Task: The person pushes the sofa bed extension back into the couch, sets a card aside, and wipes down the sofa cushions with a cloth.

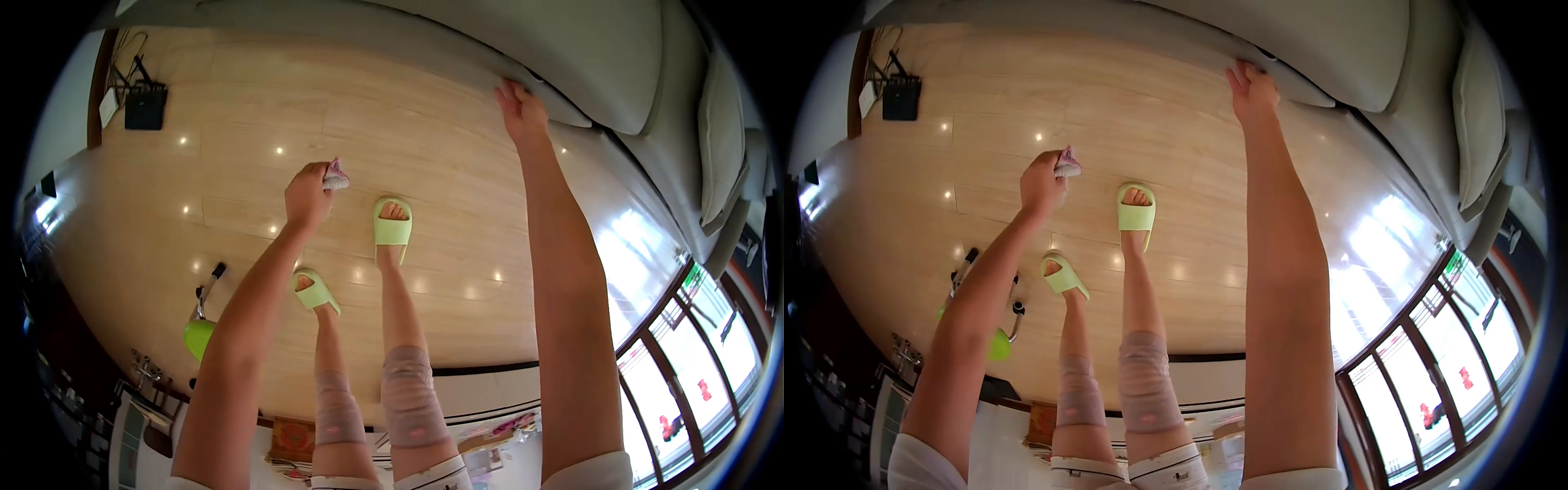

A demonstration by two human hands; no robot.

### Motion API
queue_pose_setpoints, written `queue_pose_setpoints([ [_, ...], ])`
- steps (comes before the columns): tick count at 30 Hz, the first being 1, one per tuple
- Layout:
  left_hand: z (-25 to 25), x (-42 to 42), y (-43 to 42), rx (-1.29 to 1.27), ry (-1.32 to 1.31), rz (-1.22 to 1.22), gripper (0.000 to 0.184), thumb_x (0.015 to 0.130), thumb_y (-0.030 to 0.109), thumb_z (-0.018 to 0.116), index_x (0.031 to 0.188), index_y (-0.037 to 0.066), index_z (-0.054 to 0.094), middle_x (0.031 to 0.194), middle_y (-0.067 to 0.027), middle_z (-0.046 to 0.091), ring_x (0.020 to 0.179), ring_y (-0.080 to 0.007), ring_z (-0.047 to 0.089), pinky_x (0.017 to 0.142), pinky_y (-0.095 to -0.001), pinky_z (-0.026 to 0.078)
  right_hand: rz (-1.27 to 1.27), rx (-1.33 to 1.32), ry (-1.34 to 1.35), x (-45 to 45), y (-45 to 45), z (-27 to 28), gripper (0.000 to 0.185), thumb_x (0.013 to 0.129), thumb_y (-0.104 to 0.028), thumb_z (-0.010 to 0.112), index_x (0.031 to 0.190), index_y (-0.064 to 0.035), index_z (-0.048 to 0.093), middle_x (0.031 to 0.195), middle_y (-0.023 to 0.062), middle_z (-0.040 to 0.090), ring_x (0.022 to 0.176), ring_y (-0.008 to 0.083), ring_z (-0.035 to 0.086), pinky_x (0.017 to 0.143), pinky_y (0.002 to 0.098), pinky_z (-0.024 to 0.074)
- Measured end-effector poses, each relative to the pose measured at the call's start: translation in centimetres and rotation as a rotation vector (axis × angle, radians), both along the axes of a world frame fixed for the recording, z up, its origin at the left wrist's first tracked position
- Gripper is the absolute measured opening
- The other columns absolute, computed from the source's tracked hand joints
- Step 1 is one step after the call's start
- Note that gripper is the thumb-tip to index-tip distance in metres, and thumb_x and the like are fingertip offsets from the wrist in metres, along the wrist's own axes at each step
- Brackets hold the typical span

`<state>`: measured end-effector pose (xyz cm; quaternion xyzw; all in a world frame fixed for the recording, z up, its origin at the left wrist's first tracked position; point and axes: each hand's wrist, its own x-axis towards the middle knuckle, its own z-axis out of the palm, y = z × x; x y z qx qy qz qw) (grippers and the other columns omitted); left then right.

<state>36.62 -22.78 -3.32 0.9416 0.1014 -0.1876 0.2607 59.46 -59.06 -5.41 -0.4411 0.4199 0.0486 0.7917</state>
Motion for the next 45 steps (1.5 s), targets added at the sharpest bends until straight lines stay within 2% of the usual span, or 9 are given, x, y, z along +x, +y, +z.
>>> queue_pose_setpoints([
  [7, -1.9, -8.6, 4.4, -0.19, 0.176, 0.449, 0.025, 0.074, 0.006, 0.062, 0.098, 0.004, 0.07, 0.095, -0.0183, 0.069, 0.092, -0.0401, 0.066, 0.079, -0.0473, 0.053, 0.31, -0.173, 0.093, -5.2, 6.8, 1.7, 0.064, 0.102, -0.006, 0.048, 0.158, -0.0104, 0.019, 0.148, 0.0116, 0.049, 0.128, 0.0295, 0.055, 0.103, 0.0518, 0.0498],
  [20, 0.9, -34.6, 22.3, 0.044, -0.049, 1.043, 0.03, 0.07, 0.007, 0.069, 0.1, 0.005, 0.071, 0.098, -0.0181, 0.067, 0.093, -0.0398, 0.064, 0.082, -0.0446, 0.052, 1.288, -0.02, 0.435, -40.5, 38.6, -3.6, 0.052, 0.086, -0.017, 0.072, 0.135, -0.0086, 0.056, 0.108, 0.0096, 0.069, 0.076, 0.0203, 0.069, 0.063, 0.0381, 0.0557],
  [23, 3.6, -40.6, 26.5, 0.23, -0.218, 1.074, 0.029, 0.076, 0.007, 0.071, 0.105, 0.004, 0.069, 0.101, -0.0161, 0.069, 0.096, -0.034, 0.066, 0.085, -0.0415, 0.051, 1.696, -0.085, 0.133, -51.8, 44.6, -6.8, 0.067, 0.08, -0.026, 0.079, 0.137, -0.0043, 0.052, 0.108, 0.0129, 0.068, 0.091, 0.0262, 0.068, 0.078, 0.0365, 0.0552],
  [26, 4.6, -47.2, 29.9, 0.357, -0.523, 1.158, 0.028, 0.079, 0.009, 0.071, 0.106, 0.003, 0.068, 0.099, -0.0153, 0.069, 0.094, -0.0337, 0.066, 0.085, -0.0409, 0.051, 1.738, -0.141, 0.057, -60.3, 50.8, -2.2, 0.076, 0.076, -0.029, 0.084, 0.137, 0.0024, 0.05, 0.118, 0.015, 0.065, 0.101, 0.0244, 0.066, 0.085, 0.0353, 0.0537],
  [29, 6.3, -52.7, 31.7, 0.367, -0.244, 1.473, 0.034, 0.08, 0.013, 0.067, 0.113, 0.003, 0.067, 0.111, -0.0172, 0.066, 0.106, -0.0378, 0.061, 0.093, -0.0442, 0.048, 1.745, -0.387, -0.107, -68.1, 54.6, -0.2, 0.085, 0.07, -0.031, 0.089, 0.136, 0.0054, 0.05, 0.126, 0.0166, 0.062, 0.109, 0.0245, 0.064, 0.092, 0.0373, 0.0515],
  [36, 3.2, -58.5, 29.8, 0.083, -0.049, 1.566, 0.071, 0.081, 0.017, 0.066, 0.147, -0.001, 0.044, 0.154, -0.0293, 0.036, 0.146, -0.0377, 0.032, 0.117, -0.0368, 0.03, 1.788, -0.176, 0.069, -69.7, 56.0, -3.6, 0.079, 0.065, -0.024, 0.092, 0.126, 0.006, 0.051, 0.118, 0.0171, 0.066, 0.102, 0.0233, 0.067, 0.086, 0.0359, 0.0552],
  [37, 3.8, -57.5, 29.7, 0.039, -0.048, 1.585, 0.076, 0.081, 0.016, 0.066, 0.15, -0.002, 0.041, 0.157, -0.0299, 0.031, 0.149, -0.0366, 0.028, 0.119, -0.0356, 0.027, 1.772, -0.24, 0.072, -67.2, 56.7, 0.2, 0.074, 0.067, -0.022, 0.091, 0.125, 0.0056, 0.053, 0.115, 0.0163, 0.067, 0.099, 0.0226, 0.068, 0.084, 0.0352, 0.0557],
  [42, 6.5, -51.8, 28.1, -0.244, -0.094, 1.585, 0.073, 0.081, 0.01, 0.065, 0.15, 0.003, 0.042, 0.159, -0.0279, 0.03, 0.145, -0.0355, 0.039, 0.113, -0.0339, 0.038, 1.616, -0.146, 0.087, -59.6, 54.9, 2.2, 0.063, 0.073, -0.012, 0.087, 0.125, 0.0043, 0.055, 0.11, 0.0129, 0.069, 0.097, 0.0206, 0.068, 0.083, 0.0339, 0.0565],
  [45, 6.5, -47.6, 25.3, -0.207, -0.2, 1.29, 0.077, 0.079, 0.006, 0.066, 0.151, 0.005, 0.041, 0.159, -0.0273, 0.029, 0.141, -0.0344, 0.044, 0.108, -0.0327, 0.043, 1.552, -0.163, 0.152, -52.3, 52.3, 3.4, 0.061, 0.073, -0.01, 0.087, 0.124, 0.0035, 0.056, 0.11, 0.0115, 0.069, 0.098, 0.0207, 0.068, 0.085, 0.0339, 0.0565],
])
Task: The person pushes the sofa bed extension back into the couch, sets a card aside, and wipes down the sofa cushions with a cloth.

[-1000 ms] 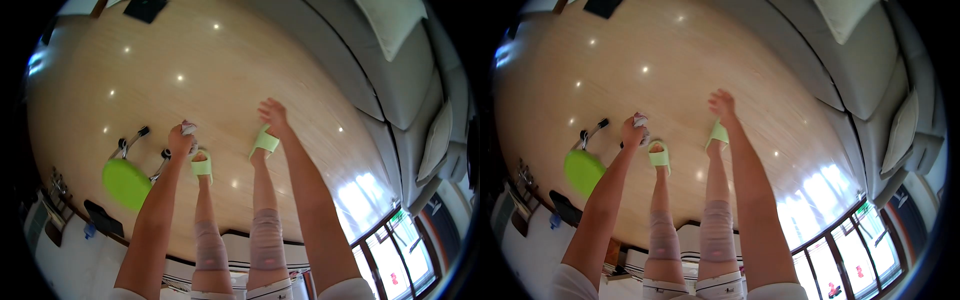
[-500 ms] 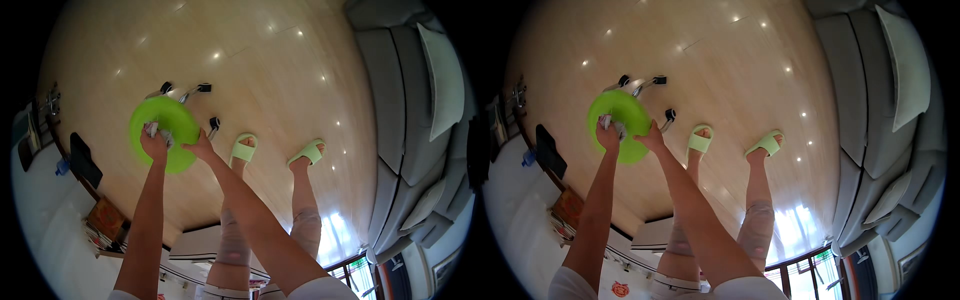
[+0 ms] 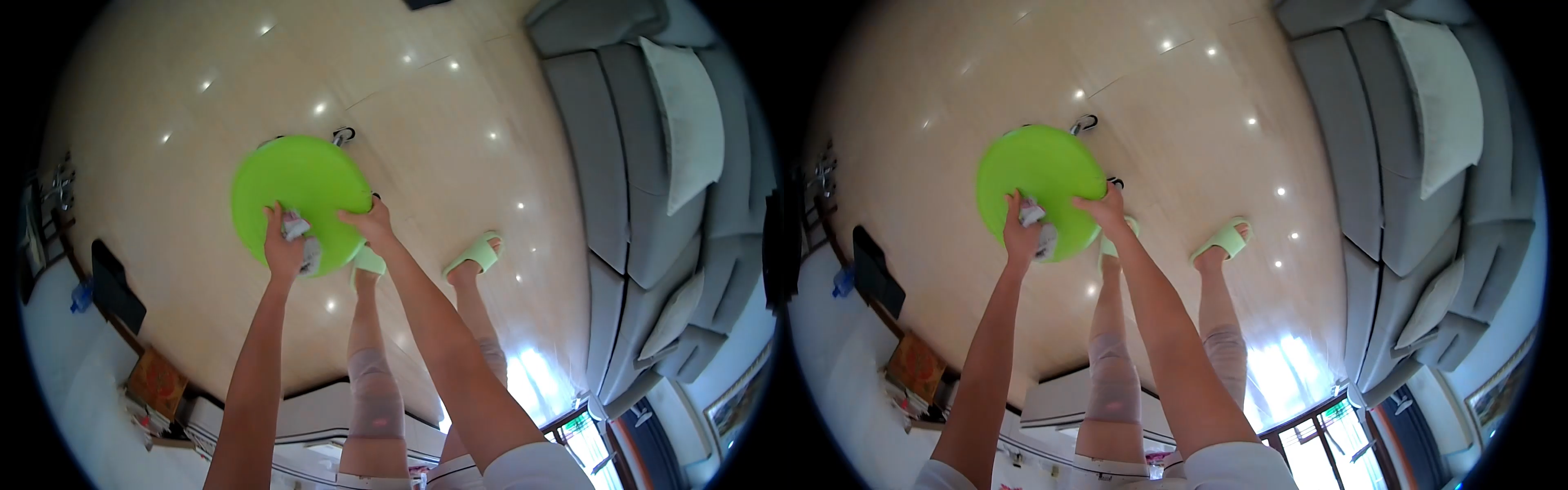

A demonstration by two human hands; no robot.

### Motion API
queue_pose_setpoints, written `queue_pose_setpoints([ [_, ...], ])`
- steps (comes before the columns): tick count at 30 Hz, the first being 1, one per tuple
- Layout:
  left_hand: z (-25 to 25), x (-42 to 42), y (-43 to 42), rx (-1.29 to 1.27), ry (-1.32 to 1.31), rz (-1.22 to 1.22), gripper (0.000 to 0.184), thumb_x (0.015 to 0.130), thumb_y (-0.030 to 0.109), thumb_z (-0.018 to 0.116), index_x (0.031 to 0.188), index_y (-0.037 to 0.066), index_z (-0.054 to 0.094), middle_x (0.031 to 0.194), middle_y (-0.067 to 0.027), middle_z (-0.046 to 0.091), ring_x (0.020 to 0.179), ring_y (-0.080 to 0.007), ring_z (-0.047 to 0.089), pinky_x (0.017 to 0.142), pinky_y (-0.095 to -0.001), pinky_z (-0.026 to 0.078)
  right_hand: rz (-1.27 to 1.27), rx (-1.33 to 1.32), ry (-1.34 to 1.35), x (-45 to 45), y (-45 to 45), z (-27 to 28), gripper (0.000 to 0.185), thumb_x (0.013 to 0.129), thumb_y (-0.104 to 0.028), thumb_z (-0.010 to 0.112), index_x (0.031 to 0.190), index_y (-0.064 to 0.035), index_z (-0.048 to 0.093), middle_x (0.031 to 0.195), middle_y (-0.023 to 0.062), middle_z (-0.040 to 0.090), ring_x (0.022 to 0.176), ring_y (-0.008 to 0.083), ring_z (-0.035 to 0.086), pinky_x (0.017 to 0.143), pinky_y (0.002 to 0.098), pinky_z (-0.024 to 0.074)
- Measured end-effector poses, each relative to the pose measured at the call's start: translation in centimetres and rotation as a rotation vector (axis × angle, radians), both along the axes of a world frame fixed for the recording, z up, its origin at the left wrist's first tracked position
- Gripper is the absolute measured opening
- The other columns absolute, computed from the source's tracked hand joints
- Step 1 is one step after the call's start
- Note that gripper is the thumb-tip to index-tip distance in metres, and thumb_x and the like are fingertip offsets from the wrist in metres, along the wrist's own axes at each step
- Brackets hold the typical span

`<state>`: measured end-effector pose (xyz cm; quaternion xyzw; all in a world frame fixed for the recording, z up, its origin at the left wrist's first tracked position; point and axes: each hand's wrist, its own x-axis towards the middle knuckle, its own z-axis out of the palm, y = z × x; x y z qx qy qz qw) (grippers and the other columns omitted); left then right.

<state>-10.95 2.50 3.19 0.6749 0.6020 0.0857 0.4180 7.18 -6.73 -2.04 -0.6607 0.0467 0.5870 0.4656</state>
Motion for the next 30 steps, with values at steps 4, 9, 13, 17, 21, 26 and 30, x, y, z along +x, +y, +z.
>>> queue_pose_setpoints([
  [4, 1.4, 8.3, -3.0, -0.008, 0.0, -0.366, 0.081, 0.075, -0.001, 0.064, 0.152, 0.008, 0.039, 0.16, -0.0182, 0.033, 0.137, -0.0297, 0.048, 0.104, -0.0349, 0.047, -0.189, -0.022, -0.065, 8.5, -6.5, -0.1, 0.061, 0.072, -0.011, 0.088, 0.122, 0.0015, 0.057, 0.111, 0.0101, 0.068, 0.1, 0.0209, 0.067, 0.087, 0.0335, 0.0559],
  [9, 3.4, 19.8, -7.1, -0.047, 0.219, -0.79, 0.082, 0.073, -0.001, 0.064, 0.15, 0.018, 0.044, 0.16, -0.0061, 0.037, 0.116, -0.0326, 0.063, 0.087, -0.0412, 0.058, -0.372, -0.095, -0.372, 16.3, -16.2, 0.9, 0.075, 0.077, -0.011, 0.084, 0.14, -0.0024, 0.043, 0.127, 0.0124, 0.062, 0.115, 0.0229, 0.061, 0.097, 0.0347, 0.0517],
  [13, 2.0, 26.7, -11.9, 0.016, 0.254, -1.038, 0.082, 0.072, 0.002, 0.07, 0.149, 0.018, 0.044, 0.159, -0.0061, 0.038, 0.11, -0.0317, 0.066, 0.086, -0.0421, 0.058, -0.403, -0.231, -0.55, 19.8, -23.6, 1.0, 0.079, 0.082, -0.015, 0.08, 0.148, -0.0075, 0.036, 0.136, 0.0132, 0.057, 0.123, 0.0262, 0.057, 0.103, 0.0378, 0.0478],
  [17, 2.1, 31.6, -16.5, -0.008, 0.357, -1.198, 0.086, 0.074, 0.006, 0.072, 0.152, 0.018, 0.04, 0.161, -0.0083, 0.034, 0.114, -0.0319, 0.065, 0.088, -0.0425, 0.057, -0.381, -0.384, -0.598, 21.6, -29.9, -0.2, 0.081, 0.08, -0.024, 0.082, 0.147, -0.0107, 0.037, 0.134, 0.0148, 0.06, 0.124, 0.0309, 0.058, 0.102, 0.0411, 0.0478],
  [21, 2.6, 34.4, -19.7, -0.024, 0.479, -1.294, 0.09, 0.073, 0.007, 0.075, 0.154, 0.015, 0.036, 0.163, -0.0126, 0.029, 0.114, -0.0324, 0.065, 0.089, -0.0412, 0.057, -0.356, -0.515, -0.412, 23.1, -32.1, 1.6, 0.087, 0.079, -0.027, 0.081, 0.151, -0.0121, 0.034, 0.136, 0.0167, 0.058, 0.125, 0.0341, 0.057, 0.103, 0.0449, 0.047],
  [26, 1.9, 34.4, -20.0, 0.077, 0.482, -1.338, 0.079, 0.073, 0.007, 0.073, 0.146, 0.012, 0.044, 0.156, -0.0165, 0.039, 0.108, -0.0357, 0.067, 0.091, -0.0414, 0.056, -0.051, -0.655, -0.453, 22.6, -33.1, -1.1, 0.097, 0.077, -0.034, 0.081, 0.155, -0.0092, 0.028, 0.136, 0.023, 0.055, 0.124, 0.0418, 0.056, 0.098, 0.0484, 0.0492],
  [30, 6.3, 42.5, -18.2, -0.329, 0.442, -1.215, 0.052, 0.073, 0.006, 0.067, 0.124, 0.01, 0.063, 0.127, -0.0177, 0.065, 0.109, -0.0364, 0.066, 0.09, -0.0432, 0.054, -0.439, -0.385, -0.731, 34.1, -30.5, 12.2, 0.092, 0.082, -0.035, 0.078, 0.154, -0.007, 0.03, 0.142, 0.0262, 0.047, 0.13, 0.0432, 0.049, 0.105, 0.0485, 0.0442],
])
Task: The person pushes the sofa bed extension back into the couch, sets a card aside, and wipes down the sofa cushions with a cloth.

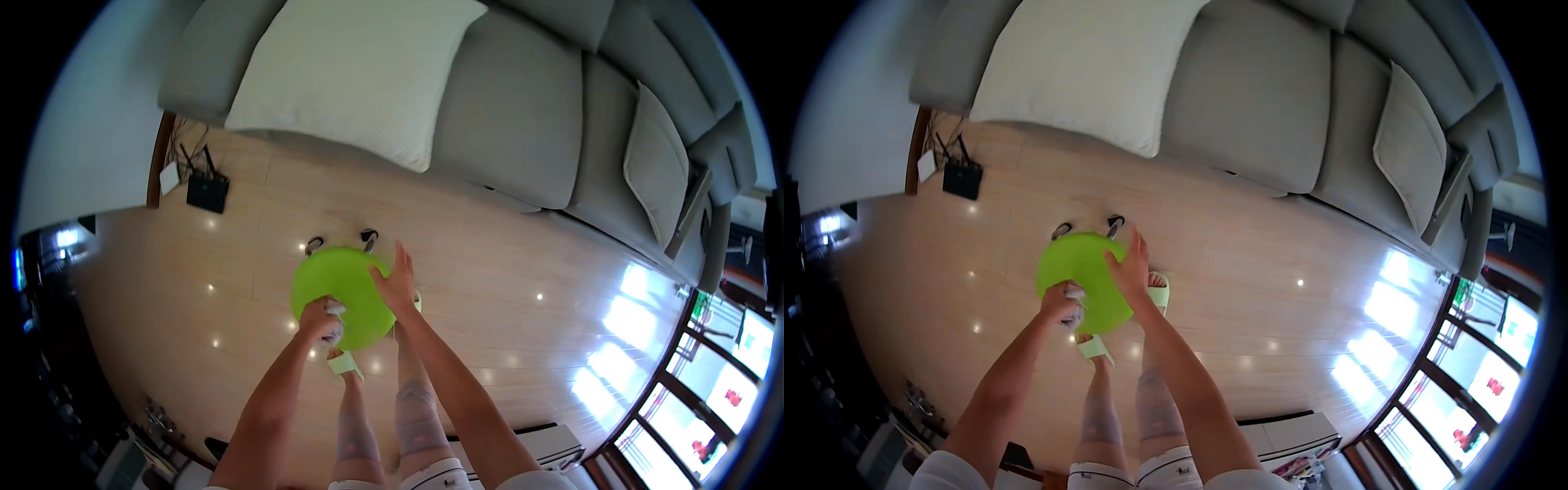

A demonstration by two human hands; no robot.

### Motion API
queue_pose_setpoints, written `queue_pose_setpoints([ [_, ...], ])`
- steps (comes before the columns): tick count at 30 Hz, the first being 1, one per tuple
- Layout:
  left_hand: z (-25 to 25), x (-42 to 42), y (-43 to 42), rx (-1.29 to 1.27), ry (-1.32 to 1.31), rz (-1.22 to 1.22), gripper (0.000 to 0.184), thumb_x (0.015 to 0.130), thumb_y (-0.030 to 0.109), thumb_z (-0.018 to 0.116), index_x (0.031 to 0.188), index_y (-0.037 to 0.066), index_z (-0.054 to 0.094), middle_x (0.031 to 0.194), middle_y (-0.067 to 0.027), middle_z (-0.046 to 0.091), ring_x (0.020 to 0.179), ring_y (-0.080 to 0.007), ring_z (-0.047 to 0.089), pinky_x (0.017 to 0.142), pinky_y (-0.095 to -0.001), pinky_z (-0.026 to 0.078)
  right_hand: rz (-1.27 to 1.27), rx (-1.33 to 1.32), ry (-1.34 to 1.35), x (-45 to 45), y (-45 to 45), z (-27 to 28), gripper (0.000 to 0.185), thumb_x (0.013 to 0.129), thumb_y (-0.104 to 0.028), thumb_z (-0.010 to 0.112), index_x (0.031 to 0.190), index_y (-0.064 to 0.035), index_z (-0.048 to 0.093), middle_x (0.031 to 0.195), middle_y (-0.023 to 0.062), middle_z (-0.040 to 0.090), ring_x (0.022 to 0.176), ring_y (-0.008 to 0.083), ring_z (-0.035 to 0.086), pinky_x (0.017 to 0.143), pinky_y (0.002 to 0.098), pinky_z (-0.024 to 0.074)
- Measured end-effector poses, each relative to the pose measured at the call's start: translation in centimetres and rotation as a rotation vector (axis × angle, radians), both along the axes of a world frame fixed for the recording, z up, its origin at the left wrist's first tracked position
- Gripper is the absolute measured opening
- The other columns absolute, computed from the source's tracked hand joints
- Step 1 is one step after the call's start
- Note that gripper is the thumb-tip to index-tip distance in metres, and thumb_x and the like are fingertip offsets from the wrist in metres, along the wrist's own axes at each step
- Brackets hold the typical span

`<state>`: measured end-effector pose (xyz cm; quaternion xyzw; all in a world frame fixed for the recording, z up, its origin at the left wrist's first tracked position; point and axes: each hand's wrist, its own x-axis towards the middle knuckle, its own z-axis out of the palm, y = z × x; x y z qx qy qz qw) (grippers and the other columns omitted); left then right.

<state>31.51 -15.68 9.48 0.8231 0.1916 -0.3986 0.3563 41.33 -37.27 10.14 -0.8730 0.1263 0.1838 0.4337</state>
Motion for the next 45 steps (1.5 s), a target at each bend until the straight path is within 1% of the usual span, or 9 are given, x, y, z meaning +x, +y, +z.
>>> queue_pose_setpoints([
  [2, 3.0, 4.9, -0.5, 0.122, -0.257, 0.147, 0.037, 0.073, 0.003, 0.063, 0.109, 0.008, 0.068, 0.103, -0.0152, 0.071, 0.105, -0.0372, 0.066, 0.088, -0.0435, 0.053, -0.1, 0.11, -0.187, 8.1, -0.6, 6.9, 0.091, 0.083, -0.034, 0.077, 0.154, -0.005, 0.028, 0.146, 0.0262, 0.043, 0.134, 0.0437, 0.043, 0.109, 0.0494, 0.0397],
  [5, 7.5, 14.5, 0.0, 0.164, -0.766, 0.215, 0.04, 0.074, -0.001, 0.061, 0.113, 0.006, 0.067, 0.103, -0.015, 0.07, 0.099, -0.0342, 0.067, 0.087, -0.042, 0.053, -0.203, 0.126, -0.272, 19.8, -2.3, 13.3, 0.101, 0.08, -0.041, 0.079, 0.154, -0.001, 0.024, 0.152, 0.0275, 0.037, 0.14, 0.044, 0.036, 0.114, 0.0497, 0.0344],
  [10, 14.4, 34.2, 2.7, 0.208, -1.206, 0.117, 0.068, 0.079, 0.003, 0.069, 0.144, 0.005, 0.05, 0.123, -0.0165, 0.064, 0.109, -0.0326, 0.066, 0.093, -0.0398, 0.052, -0.117, -0.011, 0.058, 31.1, -1.7, 11.2, 0.121, 0.072, -0.057, 0.082, 0.155, 0.0047, 0.019, 0.159, 0.0298, 0.022, 0.147, 0.0475, 0.023, 0.116, 0.0611, 0.0263],
  [15, 12.7, 43.7, 2.1, 0.59, -0.571, -0.162, 0.099, 0.075, 0.016, 0.079, 0.157, 0.006, 0.025, 0.142, -0.0392, 0.042, 0.115, -0.0428, 0.062, 0.091, -0.0425, 0.055, -0.085, -0.063, 0.258, 32.3, -0.5, 10.6, 0.129, 0.069, -0.06, 0.084, 0.154, 0.0081, 0.015, 0.161, 0.0318, 0.012, 0.148, 0.0527, 0.015, 0.112, 0.069, 0.0262],
  [24, 13.3, 45.1, 3.9, 0.521, -0.395, -0.418, 0.111, 0.075, 0.028, 0.083, 0.156, -0.006, 0.014, 0.136, -0.0538, 0.034, 0.101, -0.0437, 0.068, 0.082, -0.0434, 0.058, -0.035, -0.252, 0.349, 34.7, 1.6, 7.0, 0.132, 0.068, -0.062, 0.083, 0.151, 0.0144, 0.016, 0.159, 0.0374, 0.012, 0.147, 0.0557, 0.014, 0.112, 0.0594, 0.036],
  [30, 13.7, 46.7, 3.8, 0.502, -0.277, -0.507, 0.111, 0.075, 0.029, 0.083, 0.152, -0.015, 0.016, 0.126, -0.0479, 0.05, 0.099, -0.0407, 0.069, 0.08, -0.0421, 0.059, -0.104, -0.169, 0.437, 34.8, 1.9, 7.6, 0.131, 0.07, -0.056, 0.086, 0.154, 0.0106, 0.011, 0.161, 0.0344, 0.006, 0.147, 0.0561, 0.01, 0.11, 0.0683, 0.0333],
  [37, 11.9, 46.7, 4.1, 0.431, -0.215, -0.391, 0.111, 0.075, 0.022, 0.083, 0.154, -0.012, 0.012, 0.119, -0.0123, 0.07, 0.105, -0.0307, 0.069, 0.087, -0.0363, 0.056, -0.096, -0.281, 0.556, 36.2, 2.7, 8.1, 0.132, 0.067, -0.061, 0.085, 0.155, 0.0075, 0.016, 0.161, 0.0328, 0.01, 0.146, 0.0566, 0.014, 0.11, 0.0655, 0.036],
  [43, 13.0, 45.5, 3.3, 0.46, -0.201, -0.315, 0.102, 0.08, 0.009, 0.077, 0.157, -0.005, 0.012, 0.128, -0.0198, 0.064, 0.107, -0.0318, 0.068, 0.09, -0.0355, 0.055, -0.031, -0.278, 0.405, 34.8, 1.7, 8.0, 0.101, 0.079, -0.059, 0.077, 0.141, 0.0134, 0.043, 0.157, 0.037, 0.016, 0.14, 0.0627, 0.022, 0.115, 0.0611, 0.0277],
  [45, 14.6, 43.3, 1.9, 0.286, -0.357, -0.069, 0.098, 0.08, 0.003, 0.074, 0.157, -0.003, 0.015, 0.134, -0.0235, 0.057, 0.108, -0.0325, 0.067, 0.088, -0.0356, 0.055, -0.042, -0.376, 0.068, 31.5, 1.2, 7.7, 0.073, 0.085, -0.055, 0.073, 0.12, 0.0081, 0.06, 0.137, 0.0355, 0.047, 0.127, 0.0539, 0.046, 0.103, 0.0544, 0.0427],
])
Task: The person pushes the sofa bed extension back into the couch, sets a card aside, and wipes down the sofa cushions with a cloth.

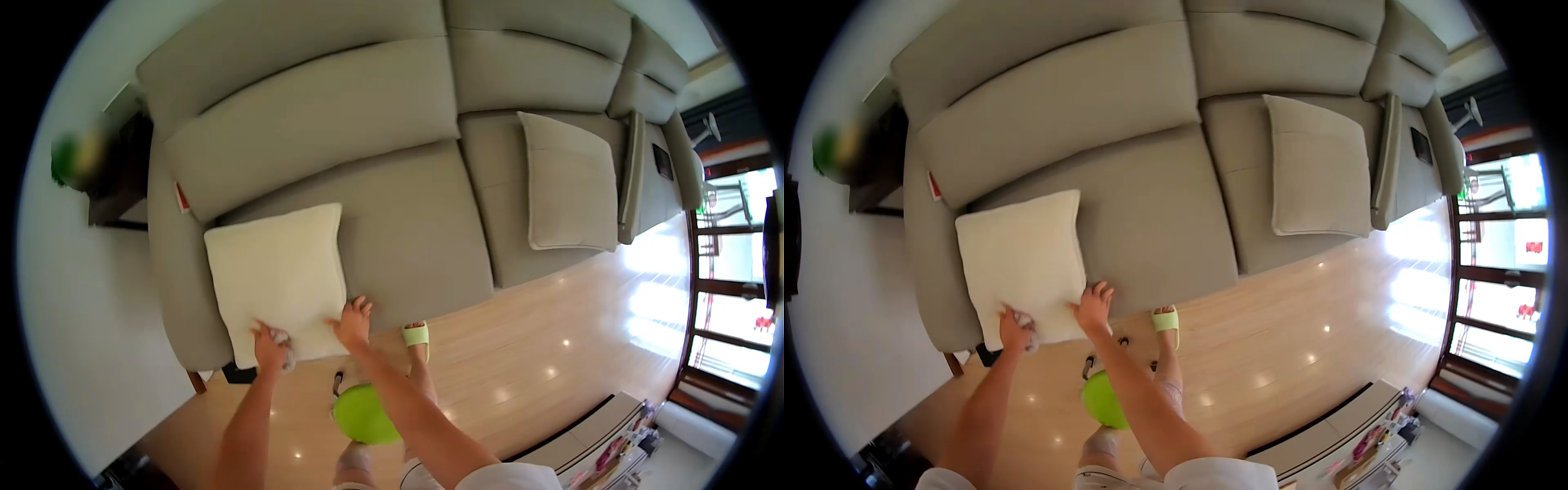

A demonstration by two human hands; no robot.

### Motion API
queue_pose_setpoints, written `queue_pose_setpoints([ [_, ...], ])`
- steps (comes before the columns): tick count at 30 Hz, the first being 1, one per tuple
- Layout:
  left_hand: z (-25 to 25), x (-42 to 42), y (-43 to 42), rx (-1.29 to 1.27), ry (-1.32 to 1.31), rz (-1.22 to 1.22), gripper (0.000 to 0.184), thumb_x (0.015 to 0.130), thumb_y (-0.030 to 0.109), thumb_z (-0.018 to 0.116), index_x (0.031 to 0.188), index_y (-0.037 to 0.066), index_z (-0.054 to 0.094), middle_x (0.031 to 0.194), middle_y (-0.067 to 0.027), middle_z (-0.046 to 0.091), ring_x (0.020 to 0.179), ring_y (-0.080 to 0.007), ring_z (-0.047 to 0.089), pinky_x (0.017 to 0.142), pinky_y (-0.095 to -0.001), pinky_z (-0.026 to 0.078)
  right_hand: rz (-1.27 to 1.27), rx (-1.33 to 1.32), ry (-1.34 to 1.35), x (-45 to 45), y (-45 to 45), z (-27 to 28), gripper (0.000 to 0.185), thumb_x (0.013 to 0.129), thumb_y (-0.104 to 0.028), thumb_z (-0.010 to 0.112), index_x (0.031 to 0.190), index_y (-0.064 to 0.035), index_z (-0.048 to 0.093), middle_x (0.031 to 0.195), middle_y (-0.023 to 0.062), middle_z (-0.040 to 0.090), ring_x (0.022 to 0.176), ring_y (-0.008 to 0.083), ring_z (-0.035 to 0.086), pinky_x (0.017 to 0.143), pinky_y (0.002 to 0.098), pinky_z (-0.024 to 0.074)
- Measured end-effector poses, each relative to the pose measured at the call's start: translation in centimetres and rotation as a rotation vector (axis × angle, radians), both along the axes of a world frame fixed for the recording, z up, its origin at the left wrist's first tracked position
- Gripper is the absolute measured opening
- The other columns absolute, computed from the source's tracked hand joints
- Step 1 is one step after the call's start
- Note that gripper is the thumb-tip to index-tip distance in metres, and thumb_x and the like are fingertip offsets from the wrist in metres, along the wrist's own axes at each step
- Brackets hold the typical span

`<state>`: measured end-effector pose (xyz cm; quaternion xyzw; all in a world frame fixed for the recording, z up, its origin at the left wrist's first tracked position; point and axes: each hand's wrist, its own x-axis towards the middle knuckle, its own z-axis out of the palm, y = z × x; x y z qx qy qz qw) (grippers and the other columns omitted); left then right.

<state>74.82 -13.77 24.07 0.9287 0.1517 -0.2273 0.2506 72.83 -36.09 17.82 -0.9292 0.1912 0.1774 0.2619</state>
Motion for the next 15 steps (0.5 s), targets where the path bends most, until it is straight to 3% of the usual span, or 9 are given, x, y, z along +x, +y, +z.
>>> queue_pose_setpoints([
  [3, -1.9, -3.5, -1.2, 0.146, -0.237, -0.144, 0.093, 0.078, -0.002, 0.073, 0.156, -0.004, 0.023, 0.137, -0.0252, 0.053, 0.11, -0.0312, 0.065, 0.089, -0.0366, 0.055, -0.128, 0.509, 0.197, -1.7, -6.5, 5.2, 0.055, 0.088, -0.052, 0.071, 0.098, 0.0013, 0.062, 0.098, 0.0253, 0.066, 0.095, 0.0399, 0.066, 0.081, 0.0508, 0.0516],
  [6, 2.2, -3.5, -8.7, -0.17, -0.13, 0.005, 0.089, 0.075, -0.003, 0.073, 0.153, -0.003, 0.032, 0.13, -0.0217, 0.057, 0.11, -0.0295, 0.063, 0.088, -0.0367, 0.053, -0.245, 0.441, -0.151, -3.0, -12.7, 9.4, 0.043, 0.087, -0.038, 0.078, 0.084, -0.0004, 0.056, 0.069, 0.0165, 0.059, 0.064, 0.0279, 0.062, 0.063, 0.0443, 0.0504],
  [9, 7.3, -3.0, -19.1, -0.322, -0.132, -0.122, 0.082, 0.072, -0.006, 0.072, 0.148, -0.004, 0.041, 0.126, -0.0184, 0.059, 0.109, -0.0287, 0.062, 0.087, -0.0359, 0.052, -0.386, 0.527, -0.377, -3.4, -21.4, 14.9, 0.038, 0.084, -0.021, 0.083, 0.079, 0.0007, 0.052, 0.072, 0.014, 0.06, 0.065, 0.0198, 0.058, 0.061, 0.0351, 0.0499],
  [11, 11.3, -2.9, -27.7, -0.414, -0.25, -0.138, 0.081, 0.068, -0.009, 0.07, 0.145, -0.001, 0.047, 0.125, -0.0159, 0.06, 0.106, -0.028, 0.063, 0.084, -0.0348, 0.052, -0.43, 0.621, -0.453, -3.2, -28.0, 21.9, 0.037, 0.078, -0.01, 0.087, 0.077, -0.0006, 0.052, 0.075, 0.0103, 0.061, 0.066, 0.0138, 0.056, 0.059, 0.0311, 0.0488],
  [13, 17.6, -0.8, -36.2, -0.655, -0.08, -0.146, 0.079, 0.068, -0.009, 0.07, 0.143, 0.003, 0.051, 0.136, -0.0163, 0.057, 0.113, -0.029, 0.063, 0.089, -0.0358, 0.053, -0.309, 0.338, -0.949, -3.5, -33.9, 24.8, 0.04, 0.072, -0.011, 0.091, 0.076, -0.0031, 0.052, 0.08, 0.0083, 0.065, 0.067, 0.0118, 0.057, 0.058, 0.0322, 0.049],
  [14, 16.8, -0.7, -38.9, -0.696, -0.239, -0.25, 0.075, 0.068, -0.007, 0.071, 0.141, 0.004, 0.053, 0.138, -0.0161, 0.057, 0.116, -0.03, 0.063, 0.092, -0.0366, 0.053, -0.383, 0.175, -1.113, -3.5, -36.7, 26.6, 0.045, 0.064, -0.008, 0.095, 0.072, -0.0048, 0.051, 0.081, 0.0075, 0.066, 0.066, 0.0122, 0.055, 0.056, 0.0309, 0.047],
  [15, 15.9, -0.5, -41.1, -0.731, -0.398, -0.352, 0.072, 0.069, -0.006, 0.072, 0.138, 0.005, 0.056, 0.14, -0.0159, 0.057, 0.119, -0.0309, 0.062, 0.095, -0.0373, 0.053, -0.456, -0.112, -0.822, -4.2, -39.5, 31.2, 0.048, 0.061, -0.006, 0.095, 0.069, -0.0052, 0.048, 0.079, 0.007, 0.065, 0.064, 0.0129, 0.053, 0.056, 0.0293, 0.0445],
])
